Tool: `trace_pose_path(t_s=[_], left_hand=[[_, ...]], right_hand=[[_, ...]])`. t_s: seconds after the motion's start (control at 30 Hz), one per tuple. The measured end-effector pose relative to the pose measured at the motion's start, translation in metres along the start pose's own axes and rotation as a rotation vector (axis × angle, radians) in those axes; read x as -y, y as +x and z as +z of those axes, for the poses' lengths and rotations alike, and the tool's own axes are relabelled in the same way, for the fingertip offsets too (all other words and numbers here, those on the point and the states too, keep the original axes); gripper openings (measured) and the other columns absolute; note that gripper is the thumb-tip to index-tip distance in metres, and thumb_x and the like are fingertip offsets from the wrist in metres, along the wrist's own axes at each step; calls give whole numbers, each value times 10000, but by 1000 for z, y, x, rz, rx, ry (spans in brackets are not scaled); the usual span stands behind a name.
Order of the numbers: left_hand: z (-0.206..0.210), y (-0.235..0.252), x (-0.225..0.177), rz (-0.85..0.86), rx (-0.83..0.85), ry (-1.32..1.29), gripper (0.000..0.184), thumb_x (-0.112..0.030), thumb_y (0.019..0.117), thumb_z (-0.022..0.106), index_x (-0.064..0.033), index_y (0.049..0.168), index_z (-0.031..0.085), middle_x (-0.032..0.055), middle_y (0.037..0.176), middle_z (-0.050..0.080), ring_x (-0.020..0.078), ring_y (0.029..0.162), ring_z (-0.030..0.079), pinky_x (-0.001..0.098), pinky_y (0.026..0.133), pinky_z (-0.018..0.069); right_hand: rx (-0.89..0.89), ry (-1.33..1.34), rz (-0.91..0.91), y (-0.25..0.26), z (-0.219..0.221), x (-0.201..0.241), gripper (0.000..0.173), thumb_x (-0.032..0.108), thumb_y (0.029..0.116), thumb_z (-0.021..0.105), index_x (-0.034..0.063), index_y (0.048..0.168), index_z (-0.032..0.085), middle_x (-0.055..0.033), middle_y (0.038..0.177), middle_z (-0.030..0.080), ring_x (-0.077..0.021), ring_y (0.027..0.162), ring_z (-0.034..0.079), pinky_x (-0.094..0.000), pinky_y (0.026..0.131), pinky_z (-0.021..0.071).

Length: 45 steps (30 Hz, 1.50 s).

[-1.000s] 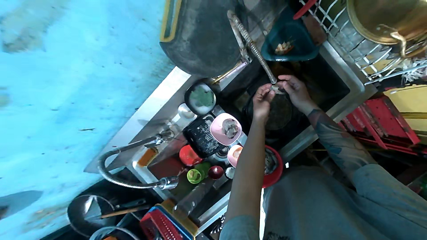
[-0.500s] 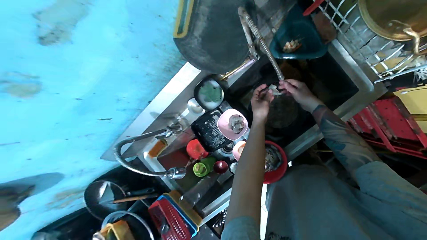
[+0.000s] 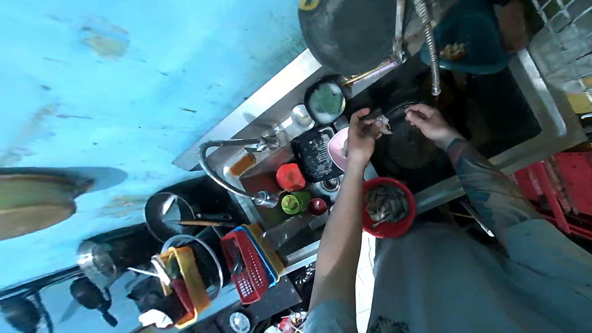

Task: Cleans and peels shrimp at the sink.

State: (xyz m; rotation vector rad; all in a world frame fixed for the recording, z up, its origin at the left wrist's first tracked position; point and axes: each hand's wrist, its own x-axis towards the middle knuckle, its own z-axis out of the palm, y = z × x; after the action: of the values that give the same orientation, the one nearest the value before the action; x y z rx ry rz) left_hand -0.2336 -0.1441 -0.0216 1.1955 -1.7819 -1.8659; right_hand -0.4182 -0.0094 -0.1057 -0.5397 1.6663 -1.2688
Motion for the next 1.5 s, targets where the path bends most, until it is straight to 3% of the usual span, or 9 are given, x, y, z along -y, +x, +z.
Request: trace_pose_path(t_s=[0.37,0.67,0.83,0.93,1.03,1.17,1.27,1.4,1.5], left_hand=[[7,-7,17,29,39,187,482,-91,958,696,-25,1394,503,136,1051,727,196,904,719,377,834,604],[-61,-23,6,-10,-98,575,383,-260,1003,666,-48,1315,596,109,1087,730,210,957,721,450,896,594],[-86,-29,13,-147,-85,806,302,-251,995,657,-66,1232,686,143,1107,731,307,1033,706,579,943,546],[-86,-28,25,-196,-63,867,297,-197,1018,584,-89,1277,680,159,1193,713,342,1092,691,596,971,530],[-90,-35,29,-84,-136,879,352,-161,1038,524,-83,1363,634,193,1306,653,357,1136,669,570,992,530],[-100,-68,27,107,-173,823,335,-215,1044,538,-82,1338,631,144,1272,651,259,1093,670,449,960,562],[-94,-107,24,82,29,802,292,-181,1032,574,-52,1282,650,150,1198,670,258,1019,687,465,925,577],[-66,-153,53,59,235,863,235,-139,1005,614,-72,1201,725,141,1208,695,284,1117,678,499,999,547],[-40,-175,76,68,274,937,232,-174,1017,606,-135,1200,745,121,1220,676,291,1142,659,503,981,554]], right_hand=[[286,-115,-263,-21,29,21,291,277,1038,625,1,1033,715,-81,953,725,-128,886,697,-345,874,590],[-145,83,-4,-1,-19,-12,350,252,1040,617,32,1311,598,-84,1068,708,-158,897,700,-335,837,600],[-223,235,180,7,-24,-15,487,520,1077,449,66,1073,626,-2,831,621,-123,766,651,-321,776,583],[-220,238,194,7,-21,-13,490,520,1051,524,50,1118,648,-8,855,636,-141,821,662,-342,810,585],[-240,247,169,6,-16,-12,349,442,1035,591,97,1030,648,36,731,617,-98,631,620,-284,624,566],[-280,277,241,0,-12,-13,351,468,1073,502,177,880,543,75,571,449,-61,434,413,-221,413,383],[-294,150,313,-4,-11,-23,429,559,1077,412,176,930,540,77,606,450,-48,457,413,-214,437,382],[-170,-100,318,-15,-10,-46,346,395,1111,393,147,1287,557,19,837,526,-68,574,453,-242,520,428],[-78,-252,274,-25,-8,-52,369,311,1110,438,59,1340,579,-86,1042,642,-139,835,614,-332,786,548]])
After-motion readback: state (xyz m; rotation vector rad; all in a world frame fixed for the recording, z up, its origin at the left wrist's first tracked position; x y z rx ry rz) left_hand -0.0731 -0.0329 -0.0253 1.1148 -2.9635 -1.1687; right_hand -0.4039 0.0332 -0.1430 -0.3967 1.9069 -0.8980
